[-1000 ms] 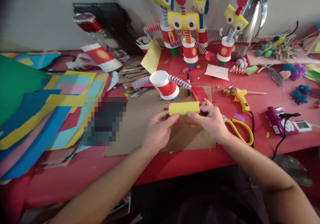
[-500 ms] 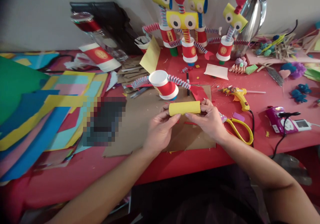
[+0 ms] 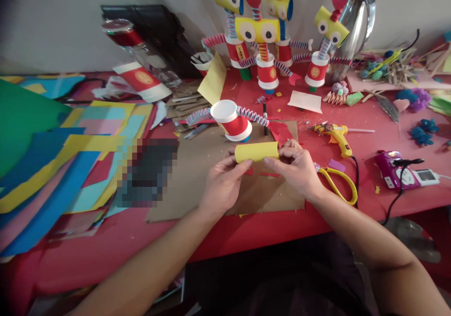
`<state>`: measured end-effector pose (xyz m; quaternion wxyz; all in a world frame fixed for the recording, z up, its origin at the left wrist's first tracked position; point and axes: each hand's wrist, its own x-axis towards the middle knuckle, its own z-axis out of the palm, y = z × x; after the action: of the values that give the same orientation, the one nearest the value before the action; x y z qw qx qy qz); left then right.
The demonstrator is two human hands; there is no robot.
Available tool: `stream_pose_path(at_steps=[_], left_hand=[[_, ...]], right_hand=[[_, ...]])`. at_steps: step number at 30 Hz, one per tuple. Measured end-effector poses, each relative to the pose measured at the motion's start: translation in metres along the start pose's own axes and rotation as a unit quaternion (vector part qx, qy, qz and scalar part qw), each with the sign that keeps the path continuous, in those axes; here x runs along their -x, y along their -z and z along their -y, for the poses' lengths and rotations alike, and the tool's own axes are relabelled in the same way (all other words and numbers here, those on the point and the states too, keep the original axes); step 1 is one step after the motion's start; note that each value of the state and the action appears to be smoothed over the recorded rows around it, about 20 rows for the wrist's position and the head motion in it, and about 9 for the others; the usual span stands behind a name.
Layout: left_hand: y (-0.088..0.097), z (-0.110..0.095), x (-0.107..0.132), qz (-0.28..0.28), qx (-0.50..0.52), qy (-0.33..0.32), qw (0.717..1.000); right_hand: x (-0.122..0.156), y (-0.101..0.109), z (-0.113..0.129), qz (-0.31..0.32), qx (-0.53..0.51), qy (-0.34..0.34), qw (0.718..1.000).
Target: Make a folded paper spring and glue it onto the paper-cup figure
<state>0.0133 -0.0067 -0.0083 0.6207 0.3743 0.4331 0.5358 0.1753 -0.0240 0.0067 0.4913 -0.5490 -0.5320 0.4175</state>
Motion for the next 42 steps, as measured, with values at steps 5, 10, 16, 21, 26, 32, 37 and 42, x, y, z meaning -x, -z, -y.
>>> stream_pose_path(at_steps=[5, 10, 16, 21, 26, 32, 37, 42], left_hand=[[0.000, -0.001, -0.002, -0.017, 0.031, 0.033, 0.999], [0.001, -0.002, -0.004, -0.020, 0.055, 0.050, 0.997], [0.005, -0.002, -0.007, -0.007, 0.088, 0.091, 0.992], [0.008, -0.003, -0.010, -0.006, 0.126, 0.112, 0.986], [0.010, -0.008, -0.014, -0.032, 0.210, 0.190, 0.959], [0.005, -0.018, -0.015, -0.024, 0.242, 0.215, 0.946], [0.007, -0.014, -0.015, -0.004, 0.236, 0.188, 0.953], [0.015, -0.007, -0.015, 0.056, 0.211, 0.128, 0.967]], right_hand=[[-0.002, 0.003, 0.001, 0.018, 0.012, -0.015, 1.000], [-0.002, 0.005, 0.002, 0.006, 0.032, -0.019, 0.999], [-0.003, 0.006, -0.002, -0.001, 0.022, -0.011, 1.000], [-0.001, 0.002, 0.002, -0.021, 0.012, 0.055, 0.998], [0.005, 0.003, 0.015, -0.038, -0.003, 0.145, 0.989], [0.012, 0.012, 0.011, -0.041, -0.032, 0.234, 0.971], [0.024, 0.007, 0.027, -0.078, 0.076, 0.299, 0.948], [0.026, -0.012, 0.045, -0.027, 0.140, 0.171, 0.975]])
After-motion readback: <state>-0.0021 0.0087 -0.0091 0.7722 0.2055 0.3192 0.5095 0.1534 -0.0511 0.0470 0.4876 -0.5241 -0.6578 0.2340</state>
